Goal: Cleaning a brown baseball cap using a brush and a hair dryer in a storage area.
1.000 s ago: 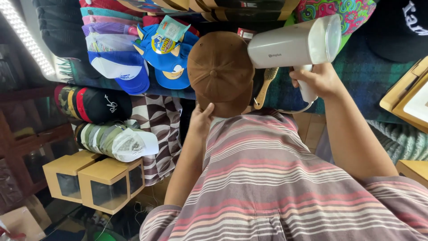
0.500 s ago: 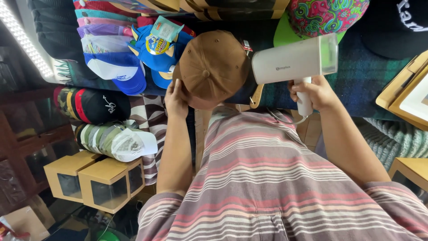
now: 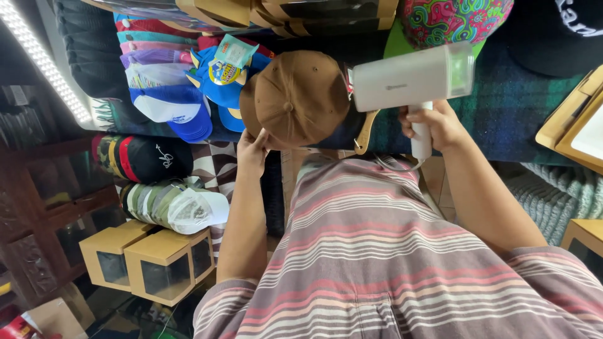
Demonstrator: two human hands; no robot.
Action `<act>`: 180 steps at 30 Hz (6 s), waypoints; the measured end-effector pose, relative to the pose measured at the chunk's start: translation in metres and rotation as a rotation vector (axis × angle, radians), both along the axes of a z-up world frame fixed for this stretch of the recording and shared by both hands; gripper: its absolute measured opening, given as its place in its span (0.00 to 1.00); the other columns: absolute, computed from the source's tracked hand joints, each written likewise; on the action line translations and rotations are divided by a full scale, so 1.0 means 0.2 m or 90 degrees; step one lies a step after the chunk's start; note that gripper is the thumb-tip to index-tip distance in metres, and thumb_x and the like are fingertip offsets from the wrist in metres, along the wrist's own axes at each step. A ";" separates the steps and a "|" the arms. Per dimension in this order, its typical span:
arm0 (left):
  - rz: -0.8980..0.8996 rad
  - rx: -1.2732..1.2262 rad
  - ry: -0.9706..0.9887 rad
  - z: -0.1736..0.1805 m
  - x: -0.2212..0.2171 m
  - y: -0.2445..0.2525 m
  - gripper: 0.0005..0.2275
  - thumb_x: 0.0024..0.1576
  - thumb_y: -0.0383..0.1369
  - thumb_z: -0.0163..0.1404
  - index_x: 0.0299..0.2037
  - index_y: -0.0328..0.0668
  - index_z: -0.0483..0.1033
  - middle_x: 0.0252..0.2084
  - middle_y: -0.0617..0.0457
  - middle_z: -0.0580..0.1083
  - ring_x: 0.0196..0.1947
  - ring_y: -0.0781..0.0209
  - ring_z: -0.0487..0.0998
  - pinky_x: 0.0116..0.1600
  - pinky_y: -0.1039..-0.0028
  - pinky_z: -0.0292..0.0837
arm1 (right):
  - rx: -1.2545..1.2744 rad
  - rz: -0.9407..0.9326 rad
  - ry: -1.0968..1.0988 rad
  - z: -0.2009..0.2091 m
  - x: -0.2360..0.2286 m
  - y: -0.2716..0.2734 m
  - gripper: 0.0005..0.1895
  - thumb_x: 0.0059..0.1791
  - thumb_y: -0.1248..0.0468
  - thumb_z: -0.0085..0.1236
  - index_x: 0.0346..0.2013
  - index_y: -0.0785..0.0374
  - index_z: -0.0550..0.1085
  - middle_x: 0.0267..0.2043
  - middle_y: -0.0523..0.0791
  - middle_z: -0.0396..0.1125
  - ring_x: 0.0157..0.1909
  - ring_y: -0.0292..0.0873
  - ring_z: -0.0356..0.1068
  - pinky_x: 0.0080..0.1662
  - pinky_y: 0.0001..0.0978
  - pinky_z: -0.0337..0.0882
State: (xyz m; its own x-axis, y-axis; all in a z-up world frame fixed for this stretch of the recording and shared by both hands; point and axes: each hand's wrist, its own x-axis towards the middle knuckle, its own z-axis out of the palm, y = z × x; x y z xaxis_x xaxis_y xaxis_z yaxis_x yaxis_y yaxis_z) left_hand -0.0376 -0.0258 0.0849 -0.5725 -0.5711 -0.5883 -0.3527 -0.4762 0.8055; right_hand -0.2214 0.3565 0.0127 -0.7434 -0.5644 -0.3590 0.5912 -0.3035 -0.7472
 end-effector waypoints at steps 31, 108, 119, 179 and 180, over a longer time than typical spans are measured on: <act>-0.035 0.140 -0.141 -0.22 0.24 0.21 0.16 0.59 0.41 0.61 0.52 0.44 0.76 0.32 0.50 0.76 0.27 0.61 0.78 0.30 0.77 0.76 | 0.128 0.200 0.658 0.51 0.09 -0.53 0.17 0.48 0.66 0.67 0.50 0.70 0.78 0.47 0.57 0.73 0.49 0.53 0.72 0.55 0.60 0.69; -0.324 0.164 0.367 0.19 0.27 -0.68 0.10 0.51 0.23 0.59 0.41 0.25 0.79 0.25 0.36 0.77 0.21 0.49 0.80 0.25 0.64 0.78 | 0.389 -0.413 -0.211 -0.12 0.96 -0.76 0.12 0.56 0.65 0.56 0.53 0.51 0.70 0.39 0.44 0.69 0.30 0.42 0.74 0.33 0.42 0.82; -0.455 -0.025 0.176 0.17 0.51 -0.57 0.37 0.38 0.37 0.73 0.56 0.22 0.73 0.51 0.27 0.76 0.51 0.38 0.78 0.62 0.45 0.69 | 0.358 -0.096 -0.311 0.30 1.25 -1.12 0.10 0.52 0.64 0.61 0.43 0.66 0.73 0.39 0.58 0.73 0.39 0.55 0.79 0.43 0.54 0.81; -0.083 -0.408 0.035 0.18 -0.43 0.14 0.16 0.63 0.43 0.54 0.61 0.65 0.76 0.63 0.53 0.75 0.66 0.53 0.72 0.72 0.62 0.64 | 0.300 -0.013 0.448 0.40 0.14 -0.88 0.28 0.62 0.51 0.46 0.75 0.54 0.56 0.76 0.52 0.53 0.78 0.55 0.49 0.74 0.58 0.51; -0.077 -0.410 0.036 0.19 -0.44 0.12 0.16 0.63 0.43 0.54 0.61 0.65 0.76 0.63 0.53 0.75 0.66 0.53 0.72 0.72 0.62 0.64 | 0.296 -0.009 0.453 0.39 0.14 -0.89 0.28 0.62 0.51 0.46 0.75 0.54 0.56 0.76 0.52 0.53 0.78 0.55 0.49 0.74 0.58 0.51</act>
